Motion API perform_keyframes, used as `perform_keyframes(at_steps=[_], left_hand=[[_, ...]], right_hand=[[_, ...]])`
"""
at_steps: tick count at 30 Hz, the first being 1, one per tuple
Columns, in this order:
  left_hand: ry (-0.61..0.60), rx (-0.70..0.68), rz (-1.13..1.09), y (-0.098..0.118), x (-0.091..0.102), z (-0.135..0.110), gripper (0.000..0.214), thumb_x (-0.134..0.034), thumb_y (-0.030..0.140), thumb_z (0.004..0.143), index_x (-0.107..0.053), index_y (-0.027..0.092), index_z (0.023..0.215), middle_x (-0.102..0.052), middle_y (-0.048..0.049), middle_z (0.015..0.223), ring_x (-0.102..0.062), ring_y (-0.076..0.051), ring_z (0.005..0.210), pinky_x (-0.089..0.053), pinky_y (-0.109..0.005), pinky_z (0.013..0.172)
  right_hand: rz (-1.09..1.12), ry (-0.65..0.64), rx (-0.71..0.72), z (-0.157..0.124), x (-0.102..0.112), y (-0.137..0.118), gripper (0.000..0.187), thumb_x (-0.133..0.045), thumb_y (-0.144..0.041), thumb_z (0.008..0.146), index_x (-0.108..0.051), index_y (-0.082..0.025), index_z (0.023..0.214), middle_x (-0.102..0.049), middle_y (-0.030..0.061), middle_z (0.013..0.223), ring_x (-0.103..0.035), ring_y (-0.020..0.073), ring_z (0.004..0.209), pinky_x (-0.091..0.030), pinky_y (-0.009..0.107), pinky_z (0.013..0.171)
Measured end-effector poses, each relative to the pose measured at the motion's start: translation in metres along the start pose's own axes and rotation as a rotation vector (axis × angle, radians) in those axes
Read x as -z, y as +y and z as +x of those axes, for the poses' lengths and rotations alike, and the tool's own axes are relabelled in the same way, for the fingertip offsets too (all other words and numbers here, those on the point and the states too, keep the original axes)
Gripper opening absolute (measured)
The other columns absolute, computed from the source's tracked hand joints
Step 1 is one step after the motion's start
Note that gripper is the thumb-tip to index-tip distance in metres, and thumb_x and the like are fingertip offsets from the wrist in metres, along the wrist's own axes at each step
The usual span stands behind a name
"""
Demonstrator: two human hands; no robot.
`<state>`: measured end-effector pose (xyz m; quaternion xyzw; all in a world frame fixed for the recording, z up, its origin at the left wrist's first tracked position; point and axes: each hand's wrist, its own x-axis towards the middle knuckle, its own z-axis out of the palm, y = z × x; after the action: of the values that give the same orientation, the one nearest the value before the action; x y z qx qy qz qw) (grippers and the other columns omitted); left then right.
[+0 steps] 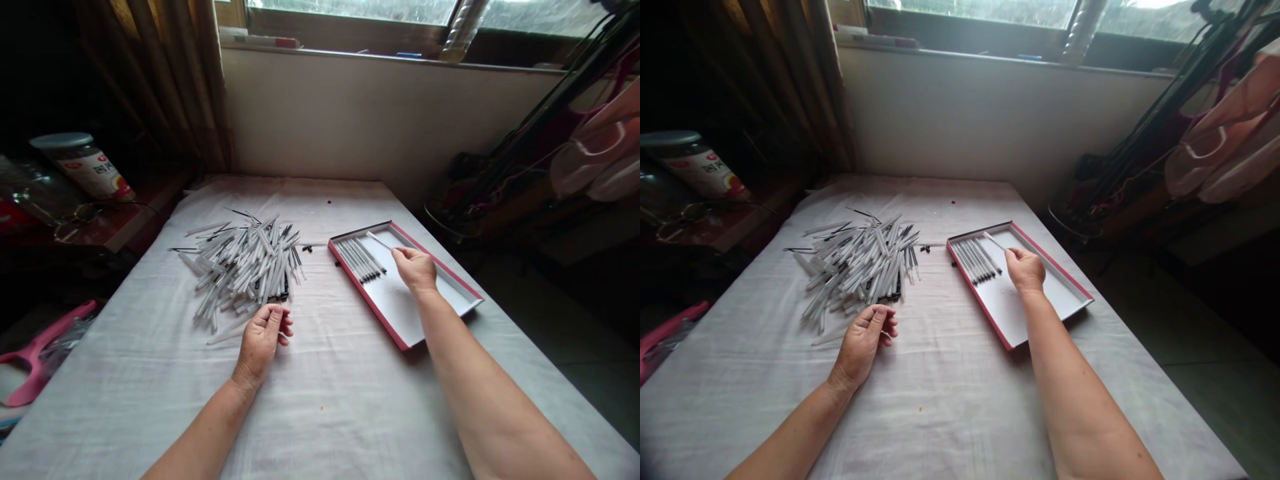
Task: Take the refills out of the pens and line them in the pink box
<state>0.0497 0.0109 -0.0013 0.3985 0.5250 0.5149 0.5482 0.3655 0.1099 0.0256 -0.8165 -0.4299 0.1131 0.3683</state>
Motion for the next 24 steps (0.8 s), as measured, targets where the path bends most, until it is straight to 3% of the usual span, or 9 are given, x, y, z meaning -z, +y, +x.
perform_keyframes(at_steps=[3, 9, 16, 24], left_hand=[[-0.011, 0.017, -0.013, 0.001, 0.000, 0.000, 0.055, -0.063, 0.070, 0.068, -0.060, 0.015, 0.073, -0.059, 0.0015, 0.058, -0.058, -0.010, 0.048, -0.045, -0.018, 0.040], [-0.014, 0.026, -0.011, 0.002, -0.001, -0.001, 0.056, -0.063, 0.071, 0.068, -0.060, 0.015, 0.074, -0.060, 0.0013, 0.059, -0.057, -0.010, 0.048, -0.044, -0.018, 0.041], [-0.019, 0.019, -0.019, 0.002, -0.001, 0.000, 0.055, -0.062, 0.070, 0.068, -0.060, 0.015, 0.074, -0.060, 0.0011, 0.059, -0.057, -0.010, 0.048, -0.044, -0.018, 0.041], [-0.023, 0.009, -0.037, 0.001, 0.000, 0.000, 0.055, -0.063, 0.070, 0.068, -0.060, 0.015, 0.074, -0.059, 0.0015, 0.059, -0.056, -0.009, 0.047, -0.044, -0.018, 0.040]], right_hand=[[-0.156, -0.055, -0.016, 0.019, -0.017, 0.005, 0.034, -0.056, -0.034, 0.080, -0.075, -0.018, 0.103, -0.074, 0.0120, 0.094, -0.066, 0.0269, 0.084, -0.047, 0.035, 0.073], [-0.268, -0.120, 0.026, 0.014, -0.043, -0.002, 0.029, -0.055, -0.035, 0.082, -0.074, -0.026, 0.102, -0.073, 0.0062, 0.095, -0.064, 0.0255, 0.093, -0.043, 0.039, 0.085], [-0.500, -0.185, 0.175, 0.005, -0.042, -0.005, 0.034, -0.046, -0.035, 0.089, -0.072, -0.032, 0.111, -0.066, 0.0077, 0.119, -0.058, 0.0284, 0.109, -0.043, 0.040, 0.089], [-0.544, -0.208, 0.190, 0.001, -0.039, -0.009, 0.039, -0.041, -0.032, 0.091, -0.069, -0.028, 0.118, -0.064, 0.0114, 0.120, -0.058, 0.0293, 0.110, -0.044, 0.041, 0.089]])
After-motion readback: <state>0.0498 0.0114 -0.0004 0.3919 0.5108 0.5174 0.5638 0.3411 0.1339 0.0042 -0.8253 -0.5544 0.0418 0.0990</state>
